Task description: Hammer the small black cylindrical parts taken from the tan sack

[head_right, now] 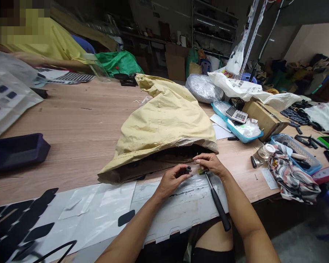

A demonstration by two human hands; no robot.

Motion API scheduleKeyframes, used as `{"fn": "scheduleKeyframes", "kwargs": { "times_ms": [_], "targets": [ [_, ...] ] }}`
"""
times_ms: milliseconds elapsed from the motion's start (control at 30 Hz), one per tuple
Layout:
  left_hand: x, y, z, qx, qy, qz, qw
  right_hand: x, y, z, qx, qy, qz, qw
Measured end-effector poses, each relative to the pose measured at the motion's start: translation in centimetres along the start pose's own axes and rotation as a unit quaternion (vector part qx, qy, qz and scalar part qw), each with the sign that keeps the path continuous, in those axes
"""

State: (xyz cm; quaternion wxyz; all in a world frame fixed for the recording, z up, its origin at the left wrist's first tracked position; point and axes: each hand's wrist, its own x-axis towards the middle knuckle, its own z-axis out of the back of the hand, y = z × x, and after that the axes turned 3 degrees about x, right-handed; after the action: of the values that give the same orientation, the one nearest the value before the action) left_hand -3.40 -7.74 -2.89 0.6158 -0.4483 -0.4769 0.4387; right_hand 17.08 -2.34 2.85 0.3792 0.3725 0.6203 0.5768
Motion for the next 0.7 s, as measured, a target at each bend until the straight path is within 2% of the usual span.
{"fn": "scheduleKeyframes", "kwargs": {
  "times_ms": [133,300,500,700],
  "targets": [
    [0.16,-0.26,-0.16,0.034,-0.007,-0.010,0.999,-0.14,-0.05,0.32,0.015,0.001,0.010,1.000],
    [0.22,-0.52,-0.19,0.049,-0.017,-0.014,0.999,-0.01,-0.38,0.48,0.007,-0.032,0.004,0.999],
    [0.32,-0.30,-0.16,0.092,-0.047,-0.025,0.994,-0.11,-0.17,0.34,-0.033,-0.047,0.051,0.997],
    [0.41,0.03,-0.14,0.121,-0.060,-0.055,0.989,-0.34,0.19,0.20,-0.115,-0.011,0.115,0.987]
  ]
}}
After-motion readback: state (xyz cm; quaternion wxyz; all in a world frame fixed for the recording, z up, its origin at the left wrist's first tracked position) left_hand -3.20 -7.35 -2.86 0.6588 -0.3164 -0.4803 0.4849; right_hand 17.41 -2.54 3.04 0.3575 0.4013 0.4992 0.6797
